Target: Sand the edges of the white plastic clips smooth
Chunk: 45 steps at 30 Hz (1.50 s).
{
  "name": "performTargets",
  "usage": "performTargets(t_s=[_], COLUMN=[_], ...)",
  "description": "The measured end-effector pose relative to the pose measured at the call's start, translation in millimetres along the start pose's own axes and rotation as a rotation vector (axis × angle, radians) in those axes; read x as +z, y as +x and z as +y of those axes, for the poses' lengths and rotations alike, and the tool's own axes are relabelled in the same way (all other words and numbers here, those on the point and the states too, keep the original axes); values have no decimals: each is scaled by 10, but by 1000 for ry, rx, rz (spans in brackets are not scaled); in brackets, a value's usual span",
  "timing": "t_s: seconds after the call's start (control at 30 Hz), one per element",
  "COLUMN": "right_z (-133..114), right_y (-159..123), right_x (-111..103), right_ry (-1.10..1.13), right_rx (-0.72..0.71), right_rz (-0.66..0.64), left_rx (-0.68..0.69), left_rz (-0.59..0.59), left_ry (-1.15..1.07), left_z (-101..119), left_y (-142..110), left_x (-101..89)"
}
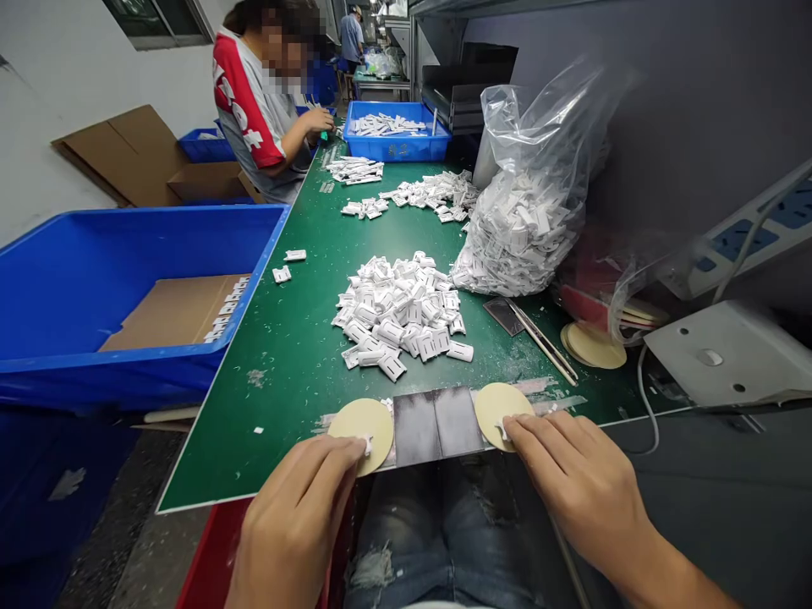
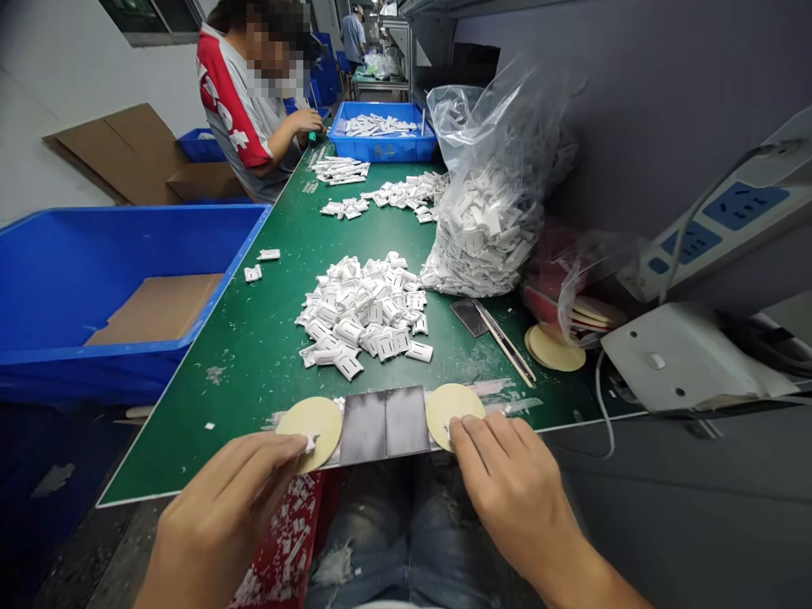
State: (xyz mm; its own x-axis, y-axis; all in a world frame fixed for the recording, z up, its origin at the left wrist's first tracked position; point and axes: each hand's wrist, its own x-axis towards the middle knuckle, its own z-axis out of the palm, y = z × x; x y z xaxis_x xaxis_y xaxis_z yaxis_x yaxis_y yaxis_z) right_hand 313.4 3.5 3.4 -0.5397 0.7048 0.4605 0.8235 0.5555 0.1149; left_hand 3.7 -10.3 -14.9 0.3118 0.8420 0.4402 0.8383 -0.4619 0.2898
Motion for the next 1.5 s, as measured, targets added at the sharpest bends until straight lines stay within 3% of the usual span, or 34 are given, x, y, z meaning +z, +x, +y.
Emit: performTargets(t_s=[0.2,0.6,0.93,1.27,1.5], right_z=[99,66,148,218,201], right_y=[127,155,217,389,329], right_x=[78,36,79,155,28], right_ry=[-50,22,7,23,90], right_rx=[-5,-27,5,50,57], right_rz=[-26,-3,-46,34,-81], left_rx=[29,68,7,5,-40], left_rz=[35,33,45,9,-52], left_ry=[11,-60,-62,-44,-121], left_z=[-33,-57,-31,-35,-74], left_y=[169,102,164,170,158], left_x=[49,34,50,22,-113])
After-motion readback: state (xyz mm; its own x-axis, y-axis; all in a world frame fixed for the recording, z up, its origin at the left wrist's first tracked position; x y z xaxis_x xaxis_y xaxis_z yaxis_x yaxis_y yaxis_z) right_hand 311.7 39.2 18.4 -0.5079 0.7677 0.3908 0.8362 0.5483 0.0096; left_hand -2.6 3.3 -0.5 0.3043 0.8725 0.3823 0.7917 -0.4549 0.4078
